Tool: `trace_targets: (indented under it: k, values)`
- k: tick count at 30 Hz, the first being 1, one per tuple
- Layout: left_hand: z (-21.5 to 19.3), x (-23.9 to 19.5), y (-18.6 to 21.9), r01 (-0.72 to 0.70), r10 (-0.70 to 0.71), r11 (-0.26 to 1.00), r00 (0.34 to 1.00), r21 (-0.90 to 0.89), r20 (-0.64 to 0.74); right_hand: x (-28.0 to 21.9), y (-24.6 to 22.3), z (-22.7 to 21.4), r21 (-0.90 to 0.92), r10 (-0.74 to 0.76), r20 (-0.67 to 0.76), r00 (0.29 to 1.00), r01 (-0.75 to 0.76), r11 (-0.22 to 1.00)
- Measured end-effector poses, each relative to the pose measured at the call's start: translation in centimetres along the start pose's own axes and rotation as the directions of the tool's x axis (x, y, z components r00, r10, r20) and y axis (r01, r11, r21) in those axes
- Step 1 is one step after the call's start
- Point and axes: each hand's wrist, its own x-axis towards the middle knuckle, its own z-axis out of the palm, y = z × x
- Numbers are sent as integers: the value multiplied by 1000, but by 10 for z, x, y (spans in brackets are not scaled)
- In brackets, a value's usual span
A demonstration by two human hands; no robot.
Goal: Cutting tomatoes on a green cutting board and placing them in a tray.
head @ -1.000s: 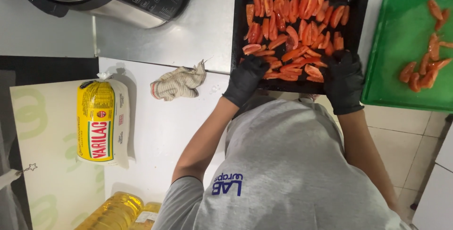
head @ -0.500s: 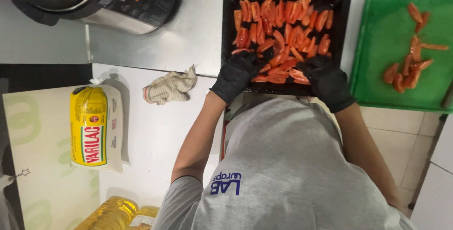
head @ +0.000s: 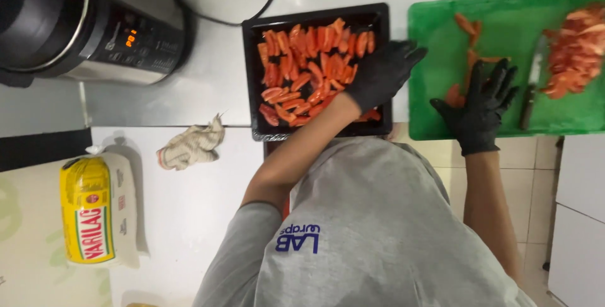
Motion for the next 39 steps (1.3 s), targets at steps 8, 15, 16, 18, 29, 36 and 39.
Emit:
trace_targets:
  k: [8, 15, 16, 18, 29, 36, 39]
  values:
    - [108, 118, -5, 192, -207, 977, 954, 88, 217, 48, 42, 14, -30, -144, -59, 988, 143, 989]
    - [124, 140, 6, -72, 9, 988, 910, 137, 415, 46, 49, 26, -276, -293, -206, 934, 232, 933]
    - [131, 140, 1, -61, -1, 988, 910, 138, 414, 46, 49, 24, -274, -300, -198, 933, 241, 931]
    - [144, 138, -12, -216, 158, 970, 912, 115, 379, 47, 47, 20, -213, -303, -208, 930, 259, 942]
    - [162, 148, -11, -216, 158, 967, 923, 133, 350, 53, 50, 13, -109, -362, -294, 885, 345, 932]
    - [146, 145, 6, -117, 45, 985, 887, 129, 459, 54, 52, 16, -94, -317, -276, 907, 303, 948]
    - [148, 135, 10, -91, 52, 990, 944, 105, 326, 59, 59, 20, -39, -321, -309, 895, 326, 945]
